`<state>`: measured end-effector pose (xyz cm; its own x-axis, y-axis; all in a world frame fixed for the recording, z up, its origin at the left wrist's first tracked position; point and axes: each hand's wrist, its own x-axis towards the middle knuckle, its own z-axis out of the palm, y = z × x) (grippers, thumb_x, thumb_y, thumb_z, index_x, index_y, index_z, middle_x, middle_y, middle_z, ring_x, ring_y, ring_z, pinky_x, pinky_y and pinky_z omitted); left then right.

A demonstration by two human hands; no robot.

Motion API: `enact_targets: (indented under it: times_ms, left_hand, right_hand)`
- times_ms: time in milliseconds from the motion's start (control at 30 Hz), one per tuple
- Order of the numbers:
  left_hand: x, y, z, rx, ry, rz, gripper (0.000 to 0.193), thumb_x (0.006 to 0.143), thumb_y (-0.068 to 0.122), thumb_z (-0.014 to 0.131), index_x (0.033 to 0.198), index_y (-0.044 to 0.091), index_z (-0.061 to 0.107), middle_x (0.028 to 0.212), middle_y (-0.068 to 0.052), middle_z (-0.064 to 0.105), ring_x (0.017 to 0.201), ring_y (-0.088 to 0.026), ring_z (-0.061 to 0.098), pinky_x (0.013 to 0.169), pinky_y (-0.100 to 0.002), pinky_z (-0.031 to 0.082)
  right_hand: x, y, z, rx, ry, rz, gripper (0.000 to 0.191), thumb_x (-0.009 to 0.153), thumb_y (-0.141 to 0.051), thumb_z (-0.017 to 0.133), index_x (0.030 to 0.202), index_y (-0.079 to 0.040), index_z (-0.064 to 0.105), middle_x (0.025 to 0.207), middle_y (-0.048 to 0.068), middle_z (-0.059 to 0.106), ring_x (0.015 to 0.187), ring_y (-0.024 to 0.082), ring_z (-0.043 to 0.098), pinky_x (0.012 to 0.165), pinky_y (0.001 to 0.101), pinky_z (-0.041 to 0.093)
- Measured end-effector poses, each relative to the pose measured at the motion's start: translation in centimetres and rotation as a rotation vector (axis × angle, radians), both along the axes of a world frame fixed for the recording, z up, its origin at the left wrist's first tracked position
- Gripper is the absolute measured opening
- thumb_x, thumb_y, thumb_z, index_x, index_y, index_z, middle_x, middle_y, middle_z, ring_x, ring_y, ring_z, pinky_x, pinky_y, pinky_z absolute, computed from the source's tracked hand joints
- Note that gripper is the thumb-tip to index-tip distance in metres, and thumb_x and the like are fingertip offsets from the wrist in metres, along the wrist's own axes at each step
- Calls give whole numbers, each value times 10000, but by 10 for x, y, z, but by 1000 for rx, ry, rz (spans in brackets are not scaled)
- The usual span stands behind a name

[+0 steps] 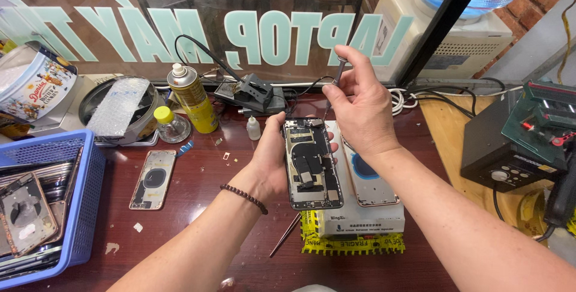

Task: The person repairs a disassembled smartphone at a workbench. They use a wooden-handled tool on the phone frame resting on a heating pad, pick up the phone body to work on its interior with a screwdriver, and continue manipulating small components and the frame throughout the clip.

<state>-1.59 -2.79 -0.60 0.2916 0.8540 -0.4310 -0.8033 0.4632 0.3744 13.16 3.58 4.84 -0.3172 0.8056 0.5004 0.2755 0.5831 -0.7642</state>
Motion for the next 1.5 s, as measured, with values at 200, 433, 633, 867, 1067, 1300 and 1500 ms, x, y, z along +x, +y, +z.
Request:
enact_targets:
  times_ms: [200, 433, 633, 867, 1067, 1300, 1500]
  left_hand:
    - [1, -2, 2, -8, 16, 21, 709, 999, 628, 244, 1221, 60, 604, 1111, -211, 693, 1022, -355, 703, 865, -533, 580]
    - [3, -2, 2, 26, -4, 8, 738, 1002, 616, 237, 1259, 27, 599, 1125, -219, 700, 1014, -341, 705, 860, -520, 583]
    - [3, -2, 0, 28, 11, 1, 751, 1003, 617, 230, 1265, 20, 604, 1123, -205, 712, 1011, -323, 706, 864, -502, 588]
    - [4, -4, 3, 32, 42, -52, 760, 997, 638, 206, 1260, 60, 624, 1091, -179, 721, 1015, -302, 718, 844, -485, 597]
    - [2, -6, 4, 20, 51, -48, 747, 997, 639, 201, 1250, 91, 641, 1081, -152, 721, 1011, -288, 720, 812, -476, 604]
    - [-2, 0, -4, 86, 13, -56, 716, 997, 644, 204, 1237, 119, 627, 1055, -183, 723, 960, -303, 721, 795, -484, 605]
    - [0, 1, -7, 100, -18, -58, 707, 1001, 623, 203, 1235, 132, 655, 1050, -159, 729, 952, -307, 732, 774, -482, 607]
  right_hand:
    - [5, 9, -6, -69, 117, 72, 562, 1001, 53, 571, 1512, -95, 393, 1057, 105, 701, 949, 149, 762, 818, 278, 628]
    - [15, 14, -9, -198, 230, 27, 552, 1008, 51, 558, 1500, -73, 341, 1064, 121, 704, 937, 156, 755, 787, 285, 640]
    - [26, 22, -7, -193, 233, -11, 569, 989, 61, 472, 1536, -75, 394, 987, 119, 644, 803, 131, 643, 706, 289, 599]
    - [24, 7, -1, -181, -397, 119, 603, 822, -65, 705, 1398, -133, 541, 911, 59, 732, 715, 143, 705, 695, 308, 599]
    - [26, 4, 2, -206, -522, 102, 638, 881, -155, 696, 1482, -205, 486, 956, 30, 798, 788, 175, 796, 790, 314, 620]
    - [27, 14, -12, 94, -554, 206, 185, 853, -169, 721, 1009, -86, 775, 900, 99, 750, 850, 264, 731, 781, 367, 567]
    - [23, 19, -17, 87, -583, 173, 178, 803, -190, 763, 940, -77, 778, 894, 112, 740, 841, 277, 717, 774, 369, 553]
